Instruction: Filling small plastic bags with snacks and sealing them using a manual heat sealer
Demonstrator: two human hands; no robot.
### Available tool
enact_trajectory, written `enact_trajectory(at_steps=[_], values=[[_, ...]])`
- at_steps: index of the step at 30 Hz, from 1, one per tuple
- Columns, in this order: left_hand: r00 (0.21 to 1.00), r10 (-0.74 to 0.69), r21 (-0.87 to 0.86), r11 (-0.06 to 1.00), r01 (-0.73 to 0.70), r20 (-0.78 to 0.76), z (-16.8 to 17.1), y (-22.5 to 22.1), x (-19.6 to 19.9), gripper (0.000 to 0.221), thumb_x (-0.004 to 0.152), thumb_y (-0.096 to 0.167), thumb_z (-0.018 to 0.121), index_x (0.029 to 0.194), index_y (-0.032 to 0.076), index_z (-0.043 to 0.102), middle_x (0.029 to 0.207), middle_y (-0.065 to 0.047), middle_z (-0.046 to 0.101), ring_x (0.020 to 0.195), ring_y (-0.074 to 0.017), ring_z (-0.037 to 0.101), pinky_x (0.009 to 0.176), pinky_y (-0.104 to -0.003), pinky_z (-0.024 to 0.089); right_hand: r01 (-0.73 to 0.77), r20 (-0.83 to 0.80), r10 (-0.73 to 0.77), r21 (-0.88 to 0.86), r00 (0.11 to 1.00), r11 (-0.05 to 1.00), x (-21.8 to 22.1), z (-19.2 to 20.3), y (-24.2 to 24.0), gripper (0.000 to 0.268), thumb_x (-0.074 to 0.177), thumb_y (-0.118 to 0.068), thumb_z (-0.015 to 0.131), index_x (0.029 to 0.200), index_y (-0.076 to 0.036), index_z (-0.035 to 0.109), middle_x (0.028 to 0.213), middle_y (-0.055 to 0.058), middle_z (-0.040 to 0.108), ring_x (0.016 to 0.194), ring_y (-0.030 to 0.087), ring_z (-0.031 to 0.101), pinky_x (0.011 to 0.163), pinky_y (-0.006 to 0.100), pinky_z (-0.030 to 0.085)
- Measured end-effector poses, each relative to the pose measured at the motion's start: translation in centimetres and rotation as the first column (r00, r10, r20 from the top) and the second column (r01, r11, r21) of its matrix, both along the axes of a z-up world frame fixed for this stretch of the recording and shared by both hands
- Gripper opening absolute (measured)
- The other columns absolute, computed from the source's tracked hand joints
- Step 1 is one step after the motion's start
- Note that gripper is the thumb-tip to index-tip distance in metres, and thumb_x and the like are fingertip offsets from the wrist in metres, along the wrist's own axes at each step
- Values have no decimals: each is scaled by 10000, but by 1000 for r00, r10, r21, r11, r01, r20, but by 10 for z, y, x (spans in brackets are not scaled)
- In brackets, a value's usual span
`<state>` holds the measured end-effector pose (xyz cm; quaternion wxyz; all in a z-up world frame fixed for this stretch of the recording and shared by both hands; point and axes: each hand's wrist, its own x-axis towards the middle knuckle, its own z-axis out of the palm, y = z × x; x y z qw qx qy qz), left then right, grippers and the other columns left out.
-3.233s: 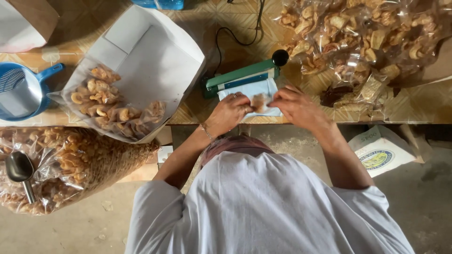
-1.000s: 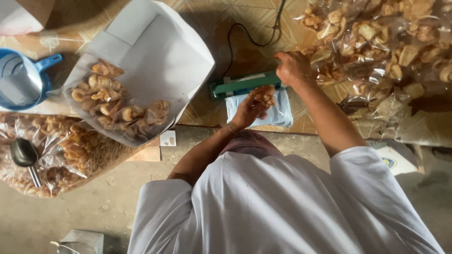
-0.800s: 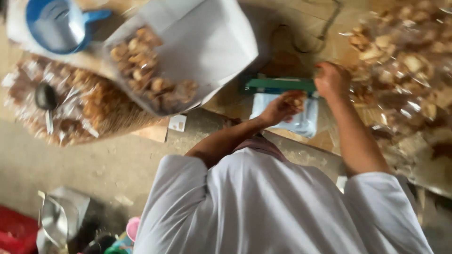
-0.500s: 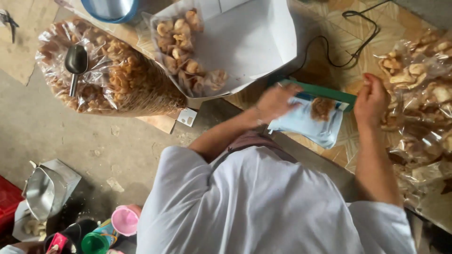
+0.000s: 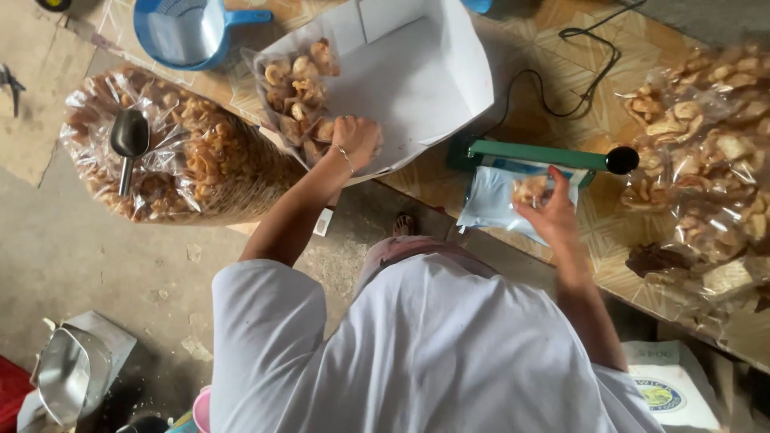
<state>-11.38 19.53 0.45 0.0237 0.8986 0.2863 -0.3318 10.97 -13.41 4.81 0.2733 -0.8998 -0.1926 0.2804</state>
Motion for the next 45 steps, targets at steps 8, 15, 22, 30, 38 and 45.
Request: enact_trajectory(at_steps=[8,15,22,30,38,45], values=[[988,61,-108,991,-77,-139,64,-9,20,532,732,614,751,1183,348,657,1381,-7,471,1268,-284,498,946,-397,499,532,9,-553,260,833,806,205,-5,-178,245,1091,-202,506,1284,-350,531,1101,-149,550,876,47,576,571,263,414],[982,-13,139,990,39,-189,-101,7,12,187,859,145,570,1014,123,673,874,-35,608,771,-241,577,557,-369,366,-222,392,-133,734,910,641,81,39,-110,348,991,250,609,1205,-24,604,1173,145,609,989,233,606,849,363,528],[805,439,-467,853,-233,400,17,0,20,373,898,373,605,979,10,623,892,-210,651,881,-397,665,716,-467,495,-118,232,-6,518,973,847,-4,20,-57,493,883,-37,754,1333,-47,552,1188,143,640,1022,236,629,819,313,526],[539,842,-980,-88,176,21,108,-134,107,190,823,185,793,754,63,664,557,-48,535,431,-103,472,355,-181,322,-347,311,185,624,932,700,-42,36,23,1221,637,-344,956,1513,58,209,1396,391,390,1270,580,426,1056,683,389],[702,706,-831,-442,339,-89,177,-196,130,142,850,119,737,824,35,626,571,-89,545,443,-94,489,349,-178,372,49,-70,74,965,995,256,-4,87,-15,832,837,-85,764,1487,-38,247,1505,257,342,1400,369,412,1141,449,424],[548,766,-783,-96,615,337,95,-201,131,806,711,222,939,1377,57,517,1032,-127,646,968,-203,581,859,-305,509,895,-770,484,441,416,-68,-14,11,-50,286,952,-296,668,958,-39,543,916,115,624,869,227,667,623,226,563]])
